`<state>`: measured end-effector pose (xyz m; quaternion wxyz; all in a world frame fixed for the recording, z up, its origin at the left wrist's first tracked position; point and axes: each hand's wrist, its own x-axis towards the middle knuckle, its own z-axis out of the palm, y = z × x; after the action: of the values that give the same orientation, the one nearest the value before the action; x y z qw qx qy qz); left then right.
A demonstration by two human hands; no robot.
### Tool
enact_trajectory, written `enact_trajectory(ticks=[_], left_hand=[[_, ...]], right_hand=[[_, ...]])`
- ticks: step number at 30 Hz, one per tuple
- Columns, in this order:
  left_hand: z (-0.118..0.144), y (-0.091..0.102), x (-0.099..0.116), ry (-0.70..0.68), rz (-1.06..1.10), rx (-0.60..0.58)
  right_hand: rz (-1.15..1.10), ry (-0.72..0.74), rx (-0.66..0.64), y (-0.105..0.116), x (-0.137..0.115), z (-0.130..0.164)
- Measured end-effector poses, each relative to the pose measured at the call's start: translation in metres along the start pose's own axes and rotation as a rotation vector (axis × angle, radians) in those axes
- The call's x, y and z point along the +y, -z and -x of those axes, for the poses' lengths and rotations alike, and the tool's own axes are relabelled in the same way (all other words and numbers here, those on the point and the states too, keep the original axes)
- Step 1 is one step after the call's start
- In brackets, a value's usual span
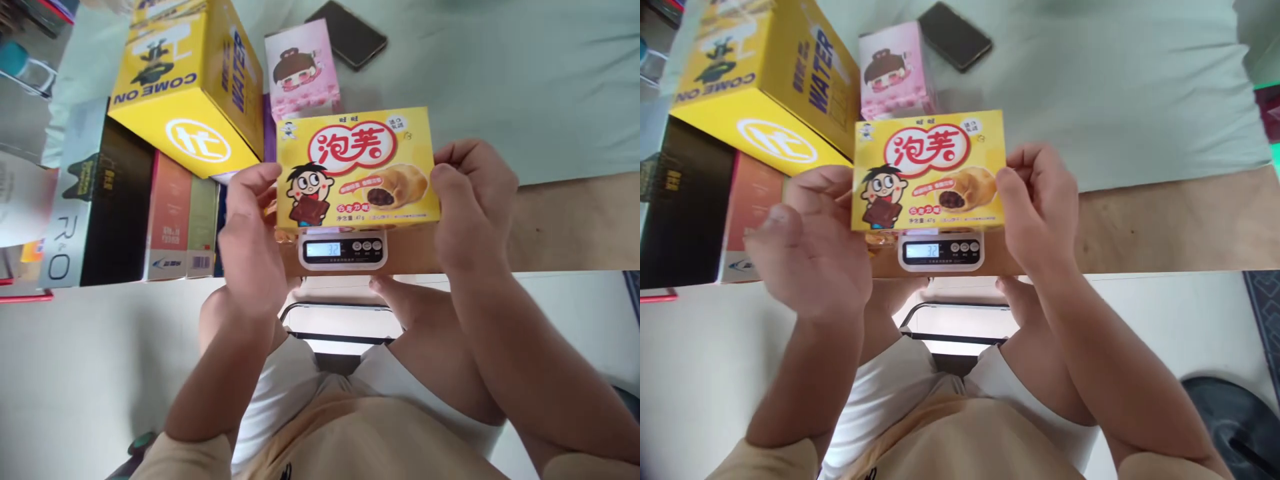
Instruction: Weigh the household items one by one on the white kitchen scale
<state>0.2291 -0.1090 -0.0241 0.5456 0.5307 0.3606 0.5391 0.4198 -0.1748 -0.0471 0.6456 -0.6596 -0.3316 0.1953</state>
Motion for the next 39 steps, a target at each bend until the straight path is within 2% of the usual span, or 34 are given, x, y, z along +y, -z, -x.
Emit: enact_trajectory(ticks=[1, 3, 5, 8, 11, 15, 21, 26, 33, 39], left_hand=[[-0.002, 0.005, -0.007, 0.042, 0.011, -0.021], [-0.005, 0.015, -0.021, 0.023, 0.016, -0.033], [-0.006, 0.024, -0.031, -0.138, -0.079, -0.034], [-0.005, 0.034, -0.038, -0.448, -0.253, -0.001], [-0.004, 0.038, -0.039, -0.551, -0.31, 0.011], [-0.005, 0.034, -0.04, -0.553, -0.291, 0.046], [-0.008, 0.033, -0.043, -0.577, -0.234, 0.089], [-0.007, 0.034, -0.039, -0.451, -0.266, 0.053], [-0.006, 0.035, -0.041, -0.415, -0.253, 0.016], [-0.001, 0.039, -0.043, -0.303, -0.253, 0.066]], right_hand=[[0.025, -0.028, -0.008, -0.001, 0.006, 0.0], [0.036, -0.069, -0.028, -0.001, 0.018, -0.003], [0.017, -0.049, -0.012, -0.001, 0.025, -0.008], [-0.042, 0.032, 0.113, -0.001, 0.026, -0.017], [-0.116, 0.044, 0.217, -0.004, 0.022, -0.024], [-0.152, 0.051, 0.257, -0.008, 0.022, -0.025], [-0.143, 0.047, 0.203, -0.005, 0.031, -0.023], [-0.141, 0.055, 0.189, -0.004, 0.036, -0.024], [-0.146, 0.052, 0.221, -0.013, 0.032, -0.019], [-0.182, 0.077, 0.215, -0.016, 0.031, -0.017]])
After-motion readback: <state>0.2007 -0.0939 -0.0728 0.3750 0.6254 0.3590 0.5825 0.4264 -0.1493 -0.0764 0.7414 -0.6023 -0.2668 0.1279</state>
